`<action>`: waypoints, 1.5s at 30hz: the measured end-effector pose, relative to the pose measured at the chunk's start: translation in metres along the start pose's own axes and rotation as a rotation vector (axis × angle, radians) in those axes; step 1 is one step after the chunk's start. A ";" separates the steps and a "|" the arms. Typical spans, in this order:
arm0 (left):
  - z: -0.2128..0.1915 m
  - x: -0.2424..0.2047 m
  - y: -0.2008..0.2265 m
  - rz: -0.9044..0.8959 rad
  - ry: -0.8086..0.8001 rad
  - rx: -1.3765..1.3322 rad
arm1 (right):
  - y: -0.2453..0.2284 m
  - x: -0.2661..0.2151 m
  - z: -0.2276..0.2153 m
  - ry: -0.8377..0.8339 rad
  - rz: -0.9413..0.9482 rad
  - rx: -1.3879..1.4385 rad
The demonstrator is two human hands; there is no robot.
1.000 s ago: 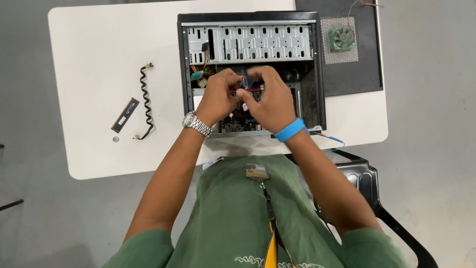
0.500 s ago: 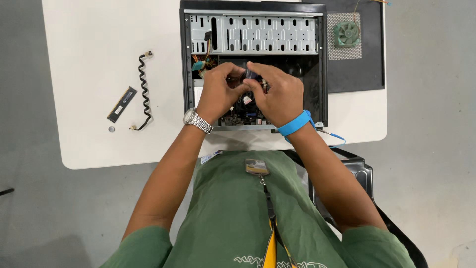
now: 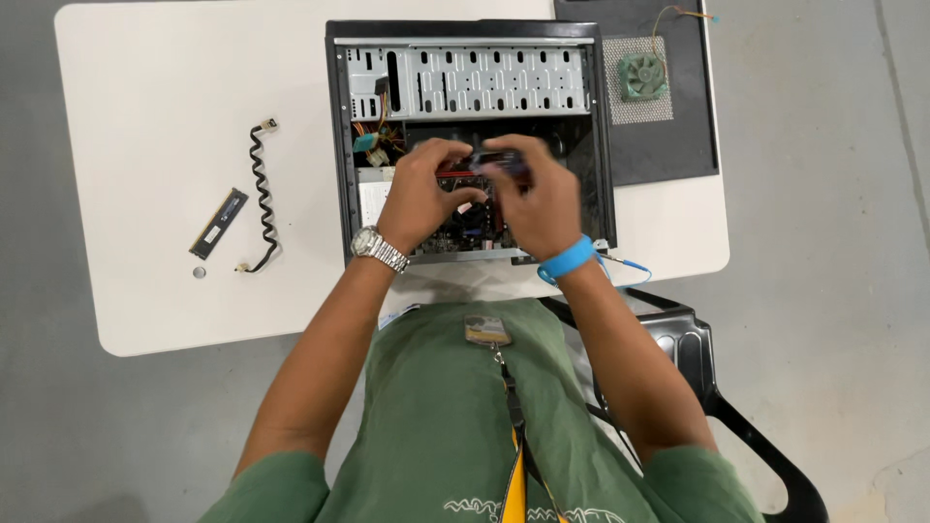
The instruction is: The person installs a CPU cooler and a fan into an open desktop computer case. They use a screwdriver to secure the components and connect internal cables to the motherboard.
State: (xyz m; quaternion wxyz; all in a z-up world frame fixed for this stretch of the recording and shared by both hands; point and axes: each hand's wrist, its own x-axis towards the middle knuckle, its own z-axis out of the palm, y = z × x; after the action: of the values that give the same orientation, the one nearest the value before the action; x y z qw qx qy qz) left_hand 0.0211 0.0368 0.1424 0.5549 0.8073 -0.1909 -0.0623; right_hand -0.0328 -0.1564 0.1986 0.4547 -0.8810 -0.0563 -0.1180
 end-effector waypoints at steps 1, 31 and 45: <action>0.002 0.002 -0.010 -0.001 0.004 0.001 | -0.001 0.003 -0.012 -0.003 -0.003 0.002; 0.096 -0.004 -0.134 -0.287 -0.672 0.709 | 0.045 -0.006 -0.029 0.003 0.123 -0.050; 0.096 -0.004 -0.135 -0.290 -0.661 0.663 | 0.045 -0.008 -0.028 -0.012 0.126 -0.056</action>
State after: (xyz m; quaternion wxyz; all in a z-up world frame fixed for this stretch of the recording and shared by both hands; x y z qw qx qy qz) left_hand 0.0201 -0.0037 -0.0188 0.1630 0.8958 -0.2521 -0.3279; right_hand -0.0352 -0.2050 0.1767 0.4363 -0.8957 0.0000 -0.0855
